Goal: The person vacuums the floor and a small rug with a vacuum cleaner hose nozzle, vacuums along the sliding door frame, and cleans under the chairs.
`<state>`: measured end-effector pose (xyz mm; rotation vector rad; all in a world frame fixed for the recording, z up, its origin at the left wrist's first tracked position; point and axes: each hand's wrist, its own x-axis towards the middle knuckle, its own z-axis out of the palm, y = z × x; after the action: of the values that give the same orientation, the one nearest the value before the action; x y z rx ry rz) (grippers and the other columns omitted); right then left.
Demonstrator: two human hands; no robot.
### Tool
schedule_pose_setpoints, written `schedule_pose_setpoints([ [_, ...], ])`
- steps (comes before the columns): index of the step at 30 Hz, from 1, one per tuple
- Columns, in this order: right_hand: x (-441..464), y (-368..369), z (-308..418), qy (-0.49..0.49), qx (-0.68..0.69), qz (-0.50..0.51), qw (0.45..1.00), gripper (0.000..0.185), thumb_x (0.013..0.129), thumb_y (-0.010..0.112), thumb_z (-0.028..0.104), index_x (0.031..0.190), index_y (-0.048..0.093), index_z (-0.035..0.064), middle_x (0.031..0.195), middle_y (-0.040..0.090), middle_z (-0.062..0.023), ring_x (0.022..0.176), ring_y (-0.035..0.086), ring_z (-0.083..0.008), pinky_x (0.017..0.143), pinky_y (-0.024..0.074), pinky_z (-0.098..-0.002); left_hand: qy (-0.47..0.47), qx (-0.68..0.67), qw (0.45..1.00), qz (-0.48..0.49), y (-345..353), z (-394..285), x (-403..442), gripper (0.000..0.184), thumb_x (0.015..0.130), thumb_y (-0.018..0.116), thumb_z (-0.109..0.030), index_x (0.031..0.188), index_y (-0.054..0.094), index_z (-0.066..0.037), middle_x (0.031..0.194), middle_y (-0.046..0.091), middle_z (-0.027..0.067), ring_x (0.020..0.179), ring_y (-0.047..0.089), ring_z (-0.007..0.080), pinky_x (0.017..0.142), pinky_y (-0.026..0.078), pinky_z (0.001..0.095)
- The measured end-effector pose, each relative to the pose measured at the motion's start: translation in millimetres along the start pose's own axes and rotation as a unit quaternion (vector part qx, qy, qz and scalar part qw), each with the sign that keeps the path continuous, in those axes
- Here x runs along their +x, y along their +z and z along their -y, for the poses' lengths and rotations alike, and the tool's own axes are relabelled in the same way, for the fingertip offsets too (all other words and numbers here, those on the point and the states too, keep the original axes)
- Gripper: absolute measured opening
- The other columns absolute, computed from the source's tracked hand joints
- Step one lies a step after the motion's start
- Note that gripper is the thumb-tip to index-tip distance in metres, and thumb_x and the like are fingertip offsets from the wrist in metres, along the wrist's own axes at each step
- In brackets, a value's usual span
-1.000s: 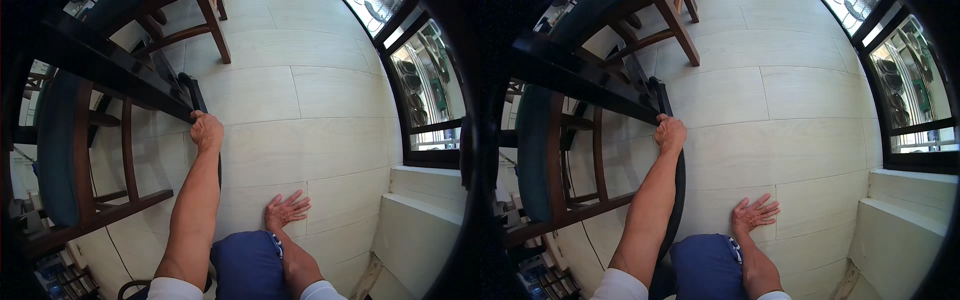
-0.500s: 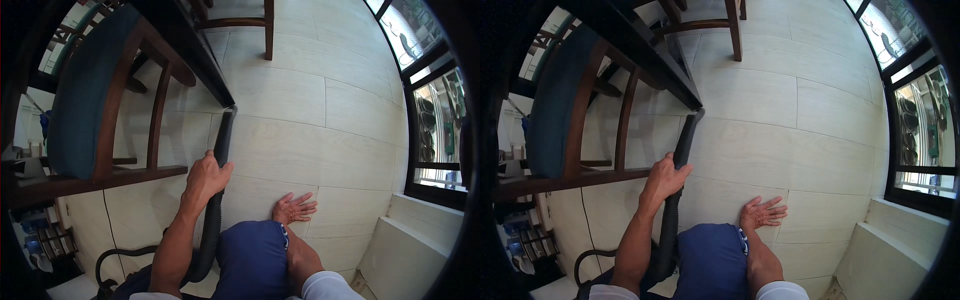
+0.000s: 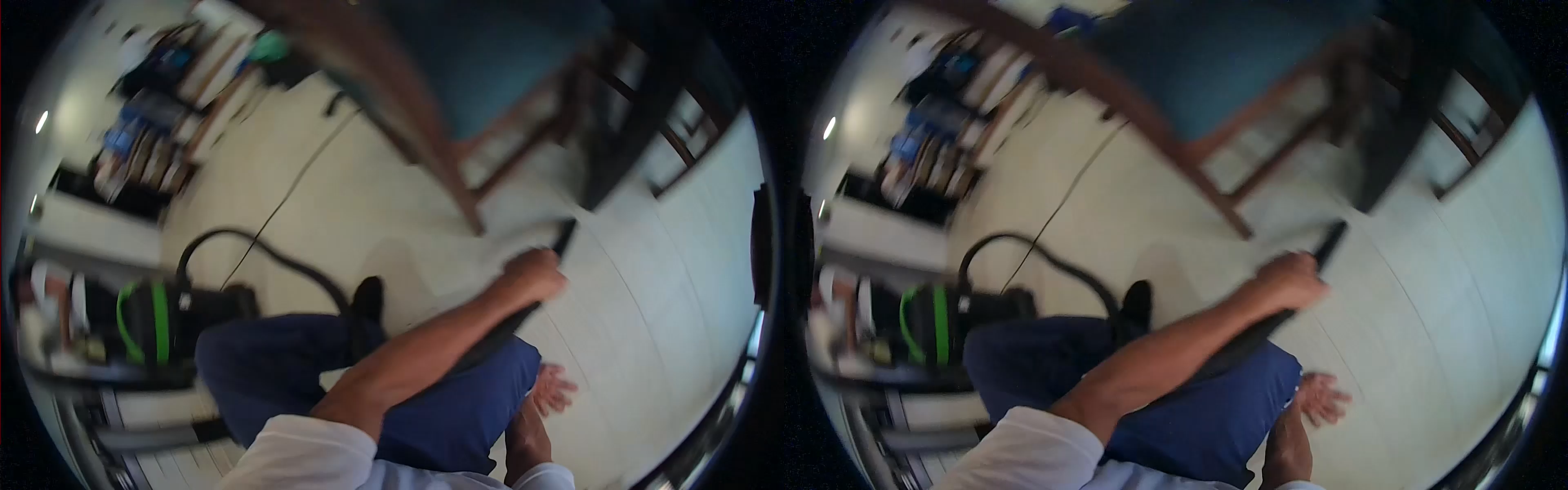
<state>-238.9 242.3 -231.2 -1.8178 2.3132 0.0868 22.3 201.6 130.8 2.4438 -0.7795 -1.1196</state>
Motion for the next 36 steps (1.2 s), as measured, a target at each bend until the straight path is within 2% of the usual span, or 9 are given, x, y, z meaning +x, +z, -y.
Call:
schedule_pose_setpoints([
  [9,1,-39,-33,0.012,-0.044,-0.057,0.997,0.072,0.096,0.042,0.063,0.153,0.036,0.019,0.154,0.034,-0.0182,0.142,0.03,-0.0402,0.108,0.0227,-0.0679,0.014,-0.043,0.999,0.002,18,19,-74,0.041,0.073,0.063,-0.017,0.102,0.062,0.012,0.091,0.07,0.0302,0.086,0.071,0.0438,0.076,0.056,0.0478],
  [13,13,-58,-57,-0.121,-0.001,0.115,0.986,0.071,0.097,0.044,0.061,0.151,0.039,0.0147,0.149,0.04,-0.0191,0.137,0.036,-0.0386,0.107,0.0263,-0.0651,0.008,-0.041,0.998,0.039,8,43,-126,0.044,0.073,0.063,-0.016,0.106,0.059,0.013,0.089,0.069,0.0301,0.085,0.07,0.0443,0.075,0.055,0.0507],
  [17,21,-73,-57,-0.196,0.037,0.225,0.954,0.071,0.097,0.045,0.06,0.148,0.043,0.0103,0.143,0.046,-0.02,0.133,0.042,-0.037,0.105,0.0299,-0.0623,0.087,-0.097,0.988,-0.088,-53,39,-193,0.063,0.081,0.066,-0.023,0.127,0.041,0.012,0.074,0.066,0.0281,0.071,0.067,0.0468,0.062,0.053,0.053],
  [20,23,-87,-46,-0.225,0.053,0.265,0.936,0.071,0.098,0.047,0.058,0.146,0.045,0.0071,0.139,0.051,-0.0207,0.13,0.047,-0.0358,0.104,0.0327,-0.0602,0.078,-0.125,0.966,-0.212,-85,64,-228,0.066,0.086,0.066,-0.026,0.131,0.036,0.011,0.067,0.063,0.0278,0.066,0.065,0.0479,0.06,0.052,0.0532],
  [26,53,-93,-22,-0.258,0.187,0.263,0.911,0.071,0.098,0.049,0.056,0.142,0.051,0.0006,0.131,0.06,-0.0221,0.123,0.057,-0.0335,0.102,0.0381,-0.056,0.137,-0.191,0.958,-0.163,-77,105,-249,0.069,0.087,0.066,-0.029,0.135,0.034,0.01,0.063,0.061,0.0263,0.066,0.064,0.0485,0.058,0.048,0.0546],
  [29,-64,-241,59,-0.193,0.473,0.344,0.788,0.064,0.104,0.042,0.048,0.14,0.051,-0.0039,0.13,0.063,-0.0158,0.12,0.059,-0.0266,0.098,0.0433,-0.0407,0.134,-0.193,0.953,-0.191,-81,107,-256,0.074,0.089,0.065,-0.032,0.139,0.032,0.012,0.065,0.061,0.0262,0.064,0.063,0.0482,0.058,0.049,0.0532],
  [32,-174,-350,109,-0.319,0.616,0.392,0.604,0.064,0.106,0.033,0.051,0.138,0.053,-0.0007,0.129,0.063,-0.0144,0.12,0.06,-0.0264,0.103,0.0442,-0.0447,0.155,-0.202,0.937,-0.238,-69,110,-250,0.073,0.094,0.062,-0.035,0.141,0.035,0.013,0.072,0.063,0.0263,0.064,0.065,0.0443,0.057,0.051,0.0504],
  [34,-220,-398,121,-0.343,0.641,0.374,0.575,0.062,0.105,0.036,0.051,0.133,0.057,-0.0006,0.123,0.066,-0.0144,0.11,0.066,-0.0249,0.095,0.052,-0.0435,0.144,-0.162,0.933,-0.287,-76,111,-268,0.063,0.097,0.058,-0.033,0.139,0.042,0.011,0.083,0.063,0.0284,0.066,0.067,0.0396,0.056,0.053,0.0467],
  [36,-244,-421,128,-0.286,0.553,0.499,0.603,0.068,0.101,0.042,0.056,0.144,0.047,0.0043,0.142,0.051,-0.0235,0.131,0.051,-0.0358,0.109,0.0415,-0.0503,0.152,-0.133,0.932,-0.302,-74,123,-286,0.057,0.097,0.058,-0.03,0.139,0.046,0.007,0.1,0.061,0.0274,0.083,0.067,0.0381,0.068,0.054,0.0466],
])
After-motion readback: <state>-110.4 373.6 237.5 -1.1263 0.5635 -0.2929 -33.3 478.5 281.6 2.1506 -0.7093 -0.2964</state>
